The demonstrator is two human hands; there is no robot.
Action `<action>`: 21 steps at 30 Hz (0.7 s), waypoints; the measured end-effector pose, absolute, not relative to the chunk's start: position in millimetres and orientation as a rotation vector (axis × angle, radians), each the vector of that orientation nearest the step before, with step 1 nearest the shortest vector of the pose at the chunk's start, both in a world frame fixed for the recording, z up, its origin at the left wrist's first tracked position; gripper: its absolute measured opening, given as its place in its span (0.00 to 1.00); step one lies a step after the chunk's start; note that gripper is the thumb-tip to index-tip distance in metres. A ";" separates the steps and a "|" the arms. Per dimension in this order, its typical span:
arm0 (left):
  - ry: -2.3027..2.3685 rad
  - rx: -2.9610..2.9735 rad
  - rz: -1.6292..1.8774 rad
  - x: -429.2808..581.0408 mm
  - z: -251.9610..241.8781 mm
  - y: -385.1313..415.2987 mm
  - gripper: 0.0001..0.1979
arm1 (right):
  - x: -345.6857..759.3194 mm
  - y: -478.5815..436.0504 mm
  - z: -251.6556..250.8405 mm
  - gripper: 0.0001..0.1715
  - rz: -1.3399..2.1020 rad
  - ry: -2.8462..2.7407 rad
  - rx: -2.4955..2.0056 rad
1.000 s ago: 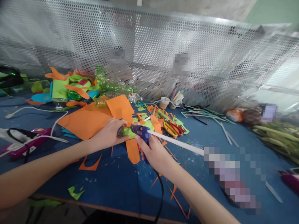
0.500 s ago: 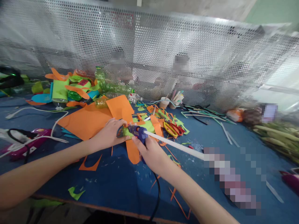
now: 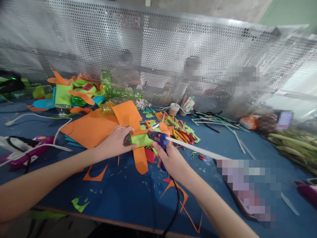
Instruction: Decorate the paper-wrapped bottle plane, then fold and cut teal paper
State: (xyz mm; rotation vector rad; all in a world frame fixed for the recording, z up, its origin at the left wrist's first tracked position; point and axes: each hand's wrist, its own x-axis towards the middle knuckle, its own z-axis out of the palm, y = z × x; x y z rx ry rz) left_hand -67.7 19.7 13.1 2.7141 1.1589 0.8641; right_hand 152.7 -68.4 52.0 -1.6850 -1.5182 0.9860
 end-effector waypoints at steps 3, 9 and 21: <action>1.155 2.731 0.859 -68.2 13.2 19.7 0.19 | 156.5 -67.0 54.8 0.24 0.989 -1.485 -1.692; 1.146 2.730 0.851 -68.1 14.4 19.8 0.18 | 165.9 -64.9 56.9 0.26 0.929 -1.421 -1.728; 1.166 2.733 0.844 -67.9 14.3 18.7 0.18 | 173.2 -72.3 64.2 0.28 1.036 -1.361 -1.624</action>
